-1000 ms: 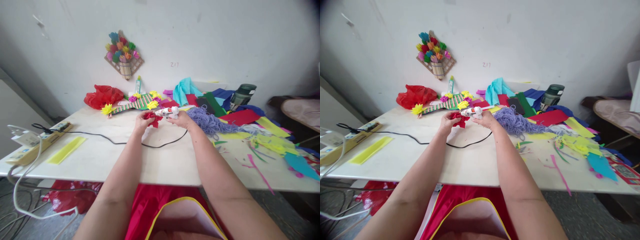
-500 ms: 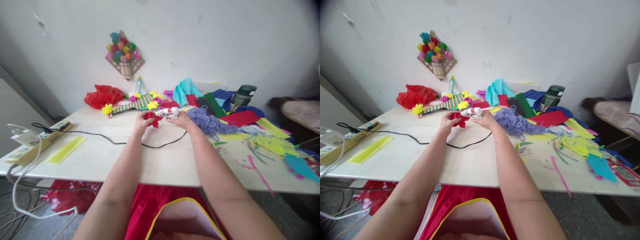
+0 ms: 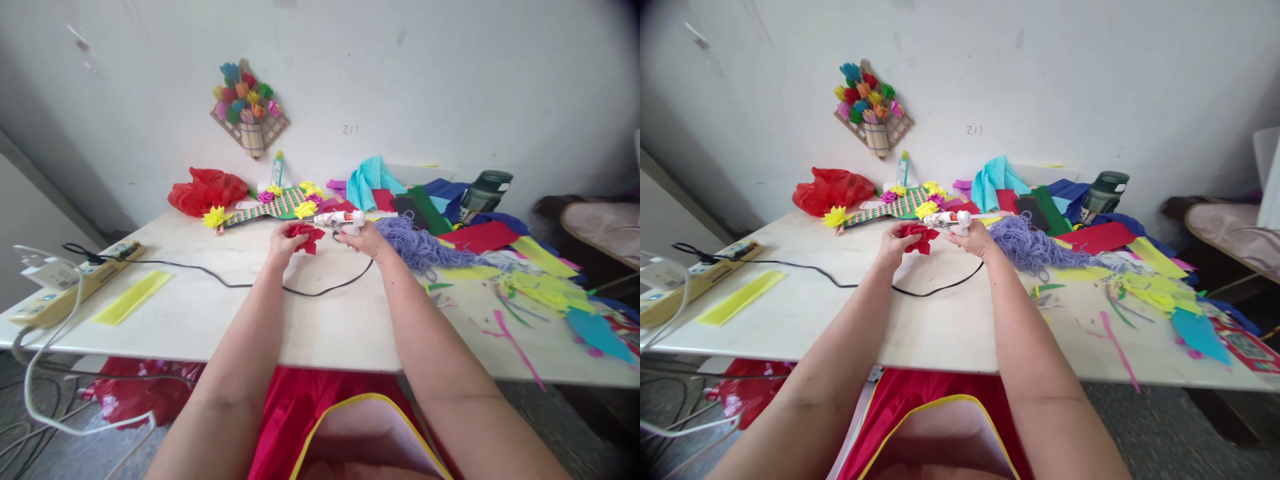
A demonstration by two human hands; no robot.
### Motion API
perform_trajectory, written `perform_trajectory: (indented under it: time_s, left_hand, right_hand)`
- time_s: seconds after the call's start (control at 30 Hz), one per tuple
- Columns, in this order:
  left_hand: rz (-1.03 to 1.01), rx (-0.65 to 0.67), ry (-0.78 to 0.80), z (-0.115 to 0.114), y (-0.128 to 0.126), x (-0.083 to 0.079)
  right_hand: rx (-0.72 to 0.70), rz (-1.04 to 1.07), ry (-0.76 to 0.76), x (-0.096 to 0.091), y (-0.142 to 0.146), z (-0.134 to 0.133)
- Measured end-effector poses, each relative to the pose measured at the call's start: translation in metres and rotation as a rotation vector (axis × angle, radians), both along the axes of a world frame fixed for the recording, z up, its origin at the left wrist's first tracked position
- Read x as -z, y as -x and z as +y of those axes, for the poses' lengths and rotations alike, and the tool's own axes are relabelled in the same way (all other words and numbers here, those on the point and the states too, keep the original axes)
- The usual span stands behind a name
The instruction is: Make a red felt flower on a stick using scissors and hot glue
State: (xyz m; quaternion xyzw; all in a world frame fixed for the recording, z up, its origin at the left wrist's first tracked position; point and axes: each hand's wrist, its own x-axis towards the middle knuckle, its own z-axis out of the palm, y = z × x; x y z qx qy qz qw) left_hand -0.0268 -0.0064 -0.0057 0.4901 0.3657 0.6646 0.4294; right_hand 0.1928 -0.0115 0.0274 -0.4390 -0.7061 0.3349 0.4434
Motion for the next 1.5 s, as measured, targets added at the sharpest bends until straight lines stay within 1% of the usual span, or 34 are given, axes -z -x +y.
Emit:
perform_trajectory:
  time_s: [0.23,0.33,0.43,0.5,0.53,0.63,0.73,0.83,0.93,1.0,1.1,1.3,1.5]
  left_hand:
    - [-0.04,-0.029,0.01,0.0,0.004,-0.001]
    - [-0.059,-0.054,0.007,0.001,0.006,-0.002]
    - [-0.07,-0.084,0.009,0.002,0.009,-0.003]
    - [-0.08,-0.097,0.004,0.002,0.01,-0.003]
    - [-0.088,-0.101,-0.002,0.002,0.011,-0.004]
    - [-0.127,-0.108,-0.029,0.004,0.013,-0.005]
    - [-0.183,-0.127,-0.059,0.006,0.016,-0.006]
    - [-0.214,-0.148,-0.078,0.008,0.017,-0.006]
    - [-0.211,-0.149,-0.086,0.009,0.018,-0.006]
    - [-0.207,-0.125,-0.091,0.007,0.017,-0.007]
    - [-0.2,-0.063,-0.083,0.003,0.013,-0.009]
    - [-0.106,0.044,-0.049,-0.002,0.006,-0.011]
    - [-0.051,0.116,-0.048,-0.007,0.0,-0.014]
  right_hand:
    - [-0.041,0.297,-0.002,-0.001,0.004,-0.001]
    - [0.018,0.362,0.005,0.001,0.004,0.002]
    - [0.111,0.346,0.017,0.009,0.003,0.01]
    - [0.184,0.261,0.024,0.015,0.004,0.016]
    - [0.232,0.182,0.026,0.018,0.004,0.019]
    - [0.384,-0.152,-0.003,0.024,0.007,0.022]
    - [0.447,-0.459,-0.019,0.023,0.012,0.017]
    - [0.401,-0.641,-0.031,0.02,0.019,0.01]
    - [0.282,-0.736,-0.063,0.02,0.027,0.005]
    - [0.21,-0.79,-0.094,0.023,0.033,0.003]
    - [0.168,-0.874,-0.125,0.029,0.04,0.004]
    - [0.145,-0.929,-0.182,0.038,0.048,0.007]
    - [0.092,-0.934,-0.162,0.033,0.051,0.004]
